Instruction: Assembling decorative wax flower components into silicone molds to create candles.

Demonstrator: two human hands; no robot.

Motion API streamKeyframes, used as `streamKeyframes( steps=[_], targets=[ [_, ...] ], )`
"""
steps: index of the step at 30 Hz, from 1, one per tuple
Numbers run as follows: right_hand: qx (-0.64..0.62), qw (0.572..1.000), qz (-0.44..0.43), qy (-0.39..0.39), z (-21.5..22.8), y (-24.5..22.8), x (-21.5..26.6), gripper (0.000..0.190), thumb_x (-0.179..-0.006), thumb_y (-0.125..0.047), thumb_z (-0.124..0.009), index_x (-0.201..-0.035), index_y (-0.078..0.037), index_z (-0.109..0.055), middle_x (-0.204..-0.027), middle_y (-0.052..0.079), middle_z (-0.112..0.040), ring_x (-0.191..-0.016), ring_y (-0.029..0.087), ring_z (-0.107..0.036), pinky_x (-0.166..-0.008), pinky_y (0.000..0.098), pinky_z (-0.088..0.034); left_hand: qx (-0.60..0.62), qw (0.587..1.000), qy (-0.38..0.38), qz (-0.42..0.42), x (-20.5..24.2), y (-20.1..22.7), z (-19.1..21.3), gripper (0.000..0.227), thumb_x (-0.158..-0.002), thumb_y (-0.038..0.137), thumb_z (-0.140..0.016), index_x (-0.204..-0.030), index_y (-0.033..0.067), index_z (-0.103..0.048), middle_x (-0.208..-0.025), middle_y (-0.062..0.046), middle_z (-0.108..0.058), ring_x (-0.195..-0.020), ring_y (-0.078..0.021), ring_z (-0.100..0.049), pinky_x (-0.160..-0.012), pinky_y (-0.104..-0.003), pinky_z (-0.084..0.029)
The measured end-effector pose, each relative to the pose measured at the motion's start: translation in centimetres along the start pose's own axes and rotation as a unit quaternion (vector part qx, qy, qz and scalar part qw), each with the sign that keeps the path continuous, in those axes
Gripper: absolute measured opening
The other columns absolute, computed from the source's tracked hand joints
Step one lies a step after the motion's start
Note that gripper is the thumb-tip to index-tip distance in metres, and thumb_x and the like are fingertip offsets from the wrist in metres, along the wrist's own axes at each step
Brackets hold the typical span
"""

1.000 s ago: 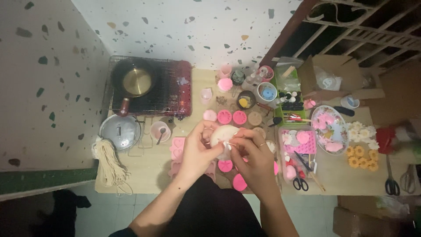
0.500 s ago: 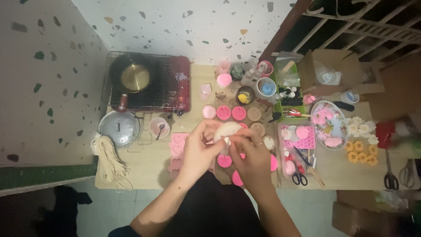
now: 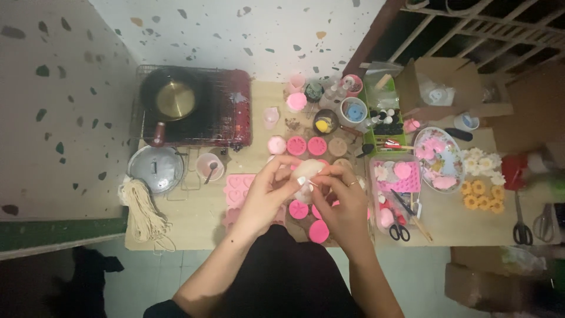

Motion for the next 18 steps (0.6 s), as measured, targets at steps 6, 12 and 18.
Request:
streamKeyframes(
  steps=[6,12,18],
  targets=[
    [0.010,1.000,-0.017,0.009,0.0,0.8,0.5,0.016,-0.085,0.000,-0.075,-0.100,-0.005,-0.072,-0.109,0.004,-0.065,-0.074,0.009,-0.063,-0.058,0.0219,-0.051,-0.030,0.999,0.017,0.002,0.0,-0.1,-1.0,0.033,-0.096,-0.002,-0.065,-0.128,0.0017,-0.057,-0.110,-0.010,-0.074,-0.102,-0.0134,-0.067,-0.088,-0.028,-0.054],
    [0.031,0.999,0.022,0.006,-0.3,2.6,0.6,0.016,-0.085,-0.001,-0.076,-0.098,-0.003,-0.068,-0.108,0.005,-0.062,-0.076,0.013,-0.061,-0.062,0.0257,-0.050,-0.040,0.998,0.044,-0.007,-0.7,-2.3,-0.3,0.036,-0.096,-0.002,-0.067,-0.131,0.0006,-0.058,-0.108,-0.013,-0.074,-0.099,-0.0146,-0.068,-0.084,-0.027,-0.054],
    [0.012,0.998,-0.007,-0.056,-0.6,5.1,0.3,0.013,-0.086,-0.003,-0.074,-0.096,-0.003,-0.066,-0.104,0.006,-0.063,-0.071,0.015,-0.061,-0.064,0.0286,-0.051,-0.019,0.991,0.088,0.095,-1.7,-6.2,1.7,0.024,-0.098,0.005,-0.060,-0.122,0.0033,-0.057,-0.109,-0.011,-0.071,-0.096,-0.0151,-0.070,-0.077,-0.027,-0.061]
  ],
)
Point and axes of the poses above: each hand's wrist, its own x-axis away from the middle knuckle, its own z-axis out of the back of the hand, y = z × x, the point moved 5 cm from there along -x, towards the middle knuckle
